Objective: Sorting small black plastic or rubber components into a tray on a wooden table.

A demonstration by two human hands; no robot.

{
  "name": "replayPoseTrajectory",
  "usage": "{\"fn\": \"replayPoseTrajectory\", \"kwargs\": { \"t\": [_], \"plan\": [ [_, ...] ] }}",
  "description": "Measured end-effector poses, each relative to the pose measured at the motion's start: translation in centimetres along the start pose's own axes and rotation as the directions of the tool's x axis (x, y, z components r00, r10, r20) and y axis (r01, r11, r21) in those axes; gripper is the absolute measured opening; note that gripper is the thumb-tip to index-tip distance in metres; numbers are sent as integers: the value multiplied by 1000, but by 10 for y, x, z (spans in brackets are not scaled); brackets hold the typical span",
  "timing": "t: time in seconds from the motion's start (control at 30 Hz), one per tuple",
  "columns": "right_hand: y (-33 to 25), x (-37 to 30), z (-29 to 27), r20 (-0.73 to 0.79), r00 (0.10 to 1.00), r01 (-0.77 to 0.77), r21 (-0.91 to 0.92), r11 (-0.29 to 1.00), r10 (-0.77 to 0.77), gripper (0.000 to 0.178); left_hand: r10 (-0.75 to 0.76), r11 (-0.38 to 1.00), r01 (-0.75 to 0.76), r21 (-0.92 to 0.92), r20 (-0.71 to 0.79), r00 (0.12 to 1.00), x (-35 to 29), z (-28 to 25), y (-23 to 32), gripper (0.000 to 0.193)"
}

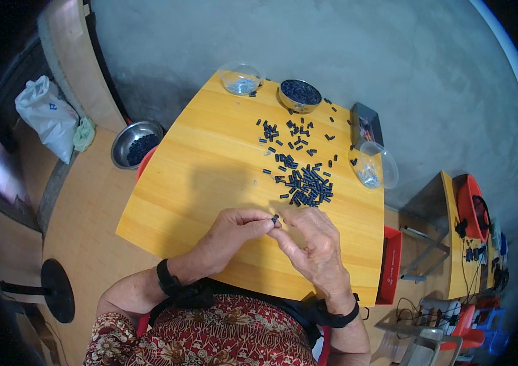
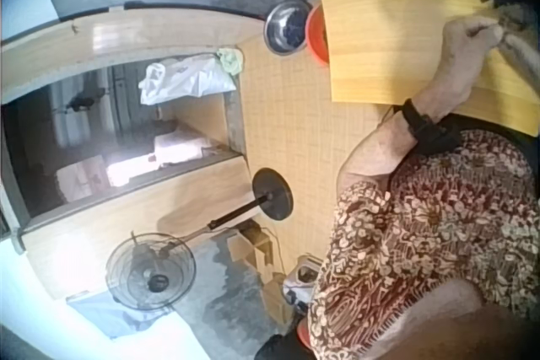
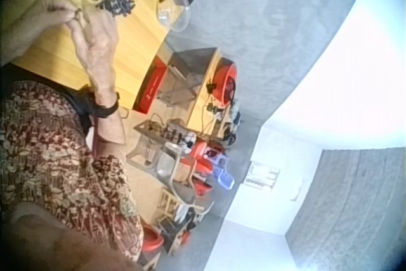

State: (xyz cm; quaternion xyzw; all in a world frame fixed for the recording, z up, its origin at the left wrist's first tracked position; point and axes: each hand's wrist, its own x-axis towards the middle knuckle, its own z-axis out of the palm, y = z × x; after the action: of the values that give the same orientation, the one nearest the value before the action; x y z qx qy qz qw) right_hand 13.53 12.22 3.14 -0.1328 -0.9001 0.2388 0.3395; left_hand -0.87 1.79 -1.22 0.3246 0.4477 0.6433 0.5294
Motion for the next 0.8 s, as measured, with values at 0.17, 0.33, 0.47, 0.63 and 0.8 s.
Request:
{"fn": "replayPoseTrajectory", "kwargs": {
  "t": [0.17,0.33,0.47,0.63,0.8],
  "plan": [
    [0,2,-1,55,989,143,-181,973,-135,33,-41,993,42,-110,5,999,0,0,1,21],
    [2,0,2,40,981,191,-245,950,-187,29,-97,992,98,-83,18,995,1,-3,-2,23],
    [1,1,2,40,981,195,-264,945,-192,27,-150,986,151,-69,16,989,1,-7,-4,23],
    [3,1,2,71,975,223,-299,928,-211,26,-72,997,72,-2,69,995,1,-9,-6,21],
    [7,0,2,79,972,235,-320,918,-222,25,-53,998,52,25,57,997,1,-6,-6,20]
  ]
}}
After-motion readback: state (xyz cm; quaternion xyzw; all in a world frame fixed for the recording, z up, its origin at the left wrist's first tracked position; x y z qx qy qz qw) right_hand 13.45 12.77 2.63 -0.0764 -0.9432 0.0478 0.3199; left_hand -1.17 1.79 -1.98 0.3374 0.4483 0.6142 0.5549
